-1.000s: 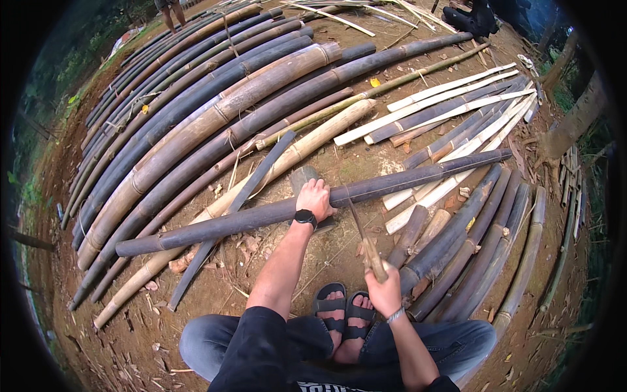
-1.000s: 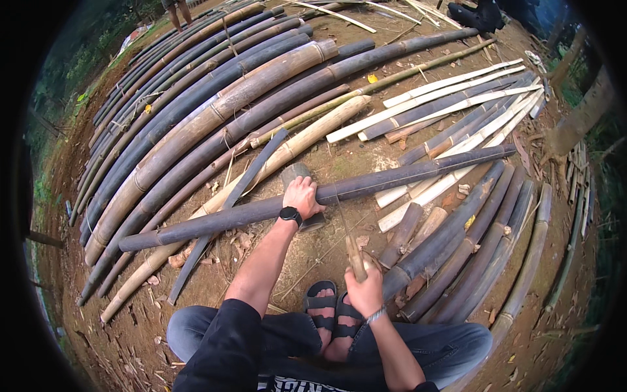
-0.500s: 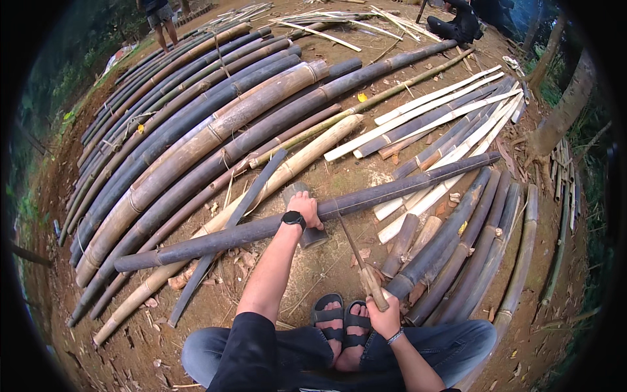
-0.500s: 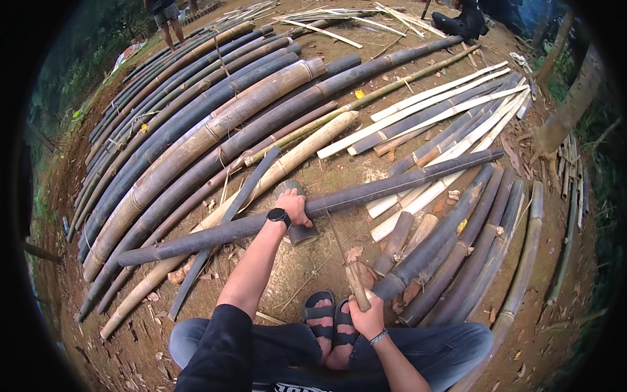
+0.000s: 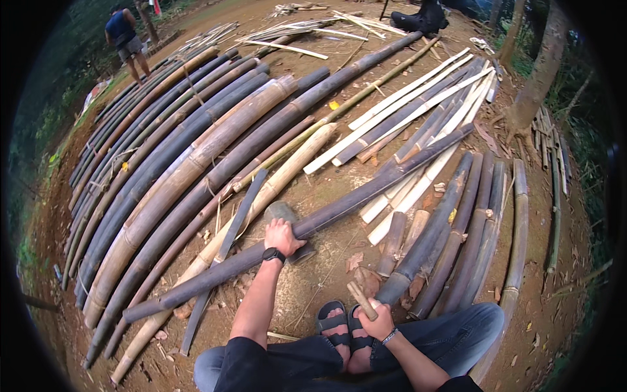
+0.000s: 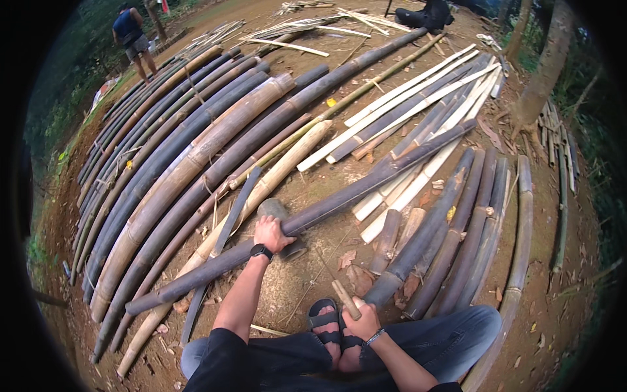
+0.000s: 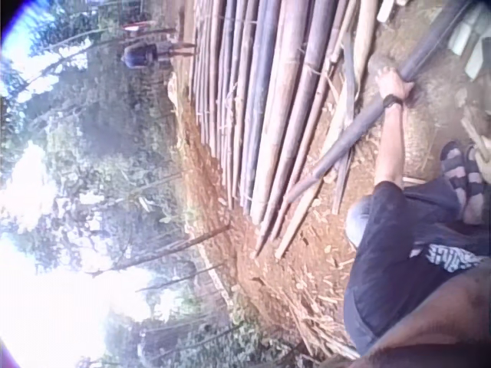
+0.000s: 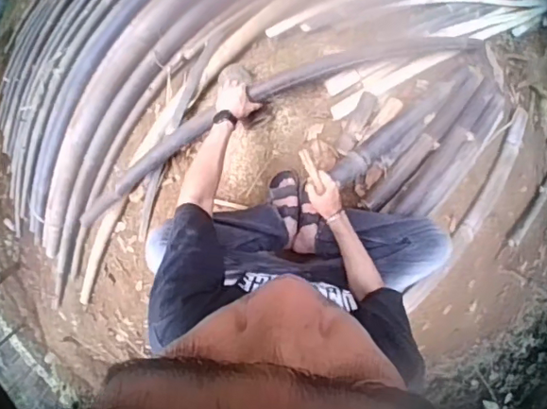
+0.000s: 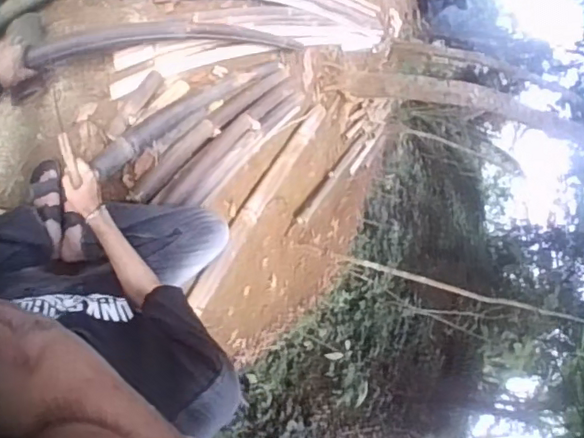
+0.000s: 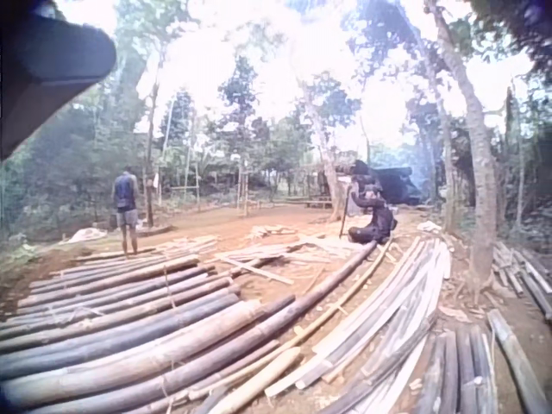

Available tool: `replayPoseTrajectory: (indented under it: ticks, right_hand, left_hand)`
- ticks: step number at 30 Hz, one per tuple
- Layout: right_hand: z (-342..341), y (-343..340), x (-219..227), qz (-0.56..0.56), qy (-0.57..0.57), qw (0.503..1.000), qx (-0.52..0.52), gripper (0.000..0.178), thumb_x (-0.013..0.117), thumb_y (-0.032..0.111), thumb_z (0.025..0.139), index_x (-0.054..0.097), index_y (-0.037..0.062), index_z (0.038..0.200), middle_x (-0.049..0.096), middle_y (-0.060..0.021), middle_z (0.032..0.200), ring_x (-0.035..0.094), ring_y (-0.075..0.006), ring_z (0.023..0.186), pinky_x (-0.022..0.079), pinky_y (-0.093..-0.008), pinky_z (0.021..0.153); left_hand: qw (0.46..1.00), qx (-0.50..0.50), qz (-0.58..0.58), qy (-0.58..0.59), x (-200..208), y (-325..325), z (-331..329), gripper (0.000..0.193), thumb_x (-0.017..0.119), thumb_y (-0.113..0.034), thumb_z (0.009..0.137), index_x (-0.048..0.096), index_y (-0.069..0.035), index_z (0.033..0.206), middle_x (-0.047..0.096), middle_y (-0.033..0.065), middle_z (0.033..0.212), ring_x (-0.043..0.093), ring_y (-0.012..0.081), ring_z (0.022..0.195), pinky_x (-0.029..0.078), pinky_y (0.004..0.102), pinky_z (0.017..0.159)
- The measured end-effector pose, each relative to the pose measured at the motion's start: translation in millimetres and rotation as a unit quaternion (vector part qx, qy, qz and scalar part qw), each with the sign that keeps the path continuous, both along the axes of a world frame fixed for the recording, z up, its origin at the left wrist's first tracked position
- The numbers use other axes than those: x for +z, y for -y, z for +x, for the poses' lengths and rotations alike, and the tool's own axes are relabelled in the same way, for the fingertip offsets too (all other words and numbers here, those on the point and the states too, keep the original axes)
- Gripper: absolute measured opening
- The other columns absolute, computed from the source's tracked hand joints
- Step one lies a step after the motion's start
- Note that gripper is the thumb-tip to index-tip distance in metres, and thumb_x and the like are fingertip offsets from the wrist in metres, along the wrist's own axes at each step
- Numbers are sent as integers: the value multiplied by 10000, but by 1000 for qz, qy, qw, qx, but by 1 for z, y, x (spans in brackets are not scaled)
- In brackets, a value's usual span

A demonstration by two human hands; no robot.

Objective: The person saws a piece of bamboo by hand while sitting on the ground among other bamboo stalks.

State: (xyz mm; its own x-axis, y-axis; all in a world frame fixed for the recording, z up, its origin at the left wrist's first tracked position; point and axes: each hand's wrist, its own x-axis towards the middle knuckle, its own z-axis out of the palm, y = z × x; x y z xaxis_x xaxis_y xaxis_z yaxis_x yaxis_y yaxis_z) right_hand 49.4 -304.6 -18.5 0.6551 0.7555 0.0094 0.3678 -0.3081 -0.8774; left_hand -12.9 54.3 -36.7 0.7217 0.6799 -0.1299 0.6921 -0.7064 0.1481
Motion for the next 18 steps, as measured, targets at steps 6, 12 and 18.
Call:
replayPoseTrajectory:
  ticks: [6,12,18]
  right_hand:
    - [5,-7,5,4,-26,1000,2,179,697,158,840,631,-8,853,632,-245,673,682,-436,691,523,-465,591]
    - [34,-12,15,-33,-66,997,17,201,690,187,848,676,-10,887,654,-238,687,691,-412,682,534,-447,606]
    - [61,-13,-4,13,5,999,42,227,695,188,845,693,-21,935,661,-249,714,711,-386,692,532,-430,616]
  left_hand:
    - [998,52,12,38,-7,12,0,630,845,-503,696,706,-40,1101,650,130,1176,558,303,1191,431,445,1041]
    - [997,65,21,46,-7,13,5,644,817,-538,726,697,-21,1091,649,144,1163,560,314,1184,427,448,1039]
    - [996,77,14,38,-5,20,5,740,787,-611,735,668,9,1120,640,165,1173,562,327,1180,448,451,1023]
